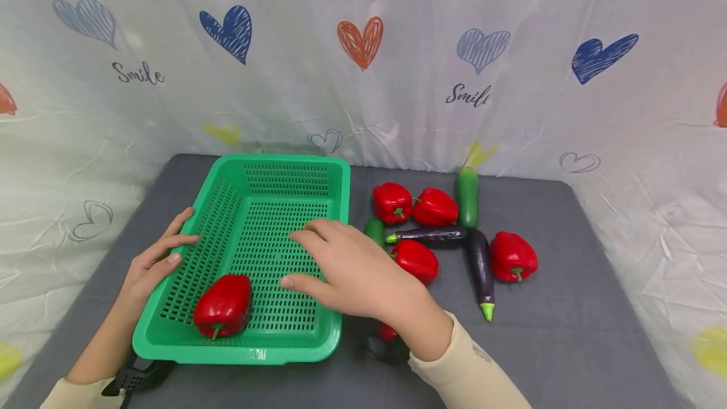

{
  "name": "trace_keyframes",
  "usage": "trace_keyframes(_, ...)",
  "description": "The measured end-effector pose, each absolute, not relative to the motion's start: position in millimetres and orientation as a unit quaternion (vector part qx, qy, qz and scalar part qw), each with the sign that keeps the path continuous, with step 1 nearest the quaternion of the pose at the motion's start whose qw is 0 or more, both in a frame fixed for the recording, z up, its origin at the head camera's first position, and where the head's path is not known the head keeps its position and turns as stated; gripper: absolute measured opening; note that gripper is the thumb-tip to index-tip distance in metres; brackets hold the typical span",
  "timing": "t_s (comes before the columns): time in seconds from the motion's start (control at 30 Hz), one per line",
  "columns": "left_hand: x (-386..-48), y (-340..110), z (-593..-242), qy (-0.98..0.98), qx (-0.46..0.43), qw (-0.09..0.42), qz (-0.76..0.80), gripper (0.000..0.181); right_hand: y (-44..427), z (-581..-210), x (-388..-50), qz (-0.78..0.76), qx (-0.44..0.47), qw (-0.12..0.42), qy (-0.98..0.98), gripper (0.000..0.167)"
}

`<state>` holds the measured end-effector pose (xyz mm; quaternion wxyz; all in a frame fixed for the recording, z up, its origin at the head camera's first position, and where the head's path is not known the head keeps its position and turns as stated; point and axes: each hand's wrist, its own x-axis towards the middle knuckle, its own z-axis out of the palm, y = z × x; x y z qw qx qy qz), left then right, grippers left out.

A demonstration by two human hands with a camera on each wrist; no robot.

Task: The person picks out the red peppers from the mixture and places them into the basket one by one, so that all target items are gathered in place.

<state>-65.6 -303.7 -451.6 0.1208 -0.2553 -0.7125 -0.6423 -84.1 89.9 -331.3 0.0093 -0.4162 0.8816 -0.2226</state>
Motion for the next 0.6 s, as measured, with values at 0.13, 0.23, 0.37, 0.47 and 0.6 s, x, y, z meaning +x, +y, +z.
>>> trace_keyframes(0.13, -66, -304, -452, -0.71, -0.26, 0.124, -0.643, 0.038, 98, -331, -82, -0.227, -0.387, 0.001, 0.894, 0.069)
trace_keyframes(0.23, -66, -305, -453, -0.708, -0.264, 0.127, -0.643, 0.038, 104, -332, -81, -0.229, -0.365, -0.003, 0.903, 0.07)
trace_keyframes(0.37, -68, -305, -454, -0.702, -0.27, 0.132, -0.646, 0.04, 114, -336, -81, -0.228, -0.33, 0.0, 0.916, 0.069)
trace_keyframes(0.47, -68, -304, -455, -0.696, -0.274, 0.136, -0.649, 0.041, 122, -339, -81, -0.223, -0.304, 0.003, 0.926, 0.068)
trace_keyframes(0.6, -67, -303, -456, -0.693, -0.275, 0.139, -0.652, 0.041, 133, -344, -81, -0.231, -0.272, 0.003, 0.934, 0.065)
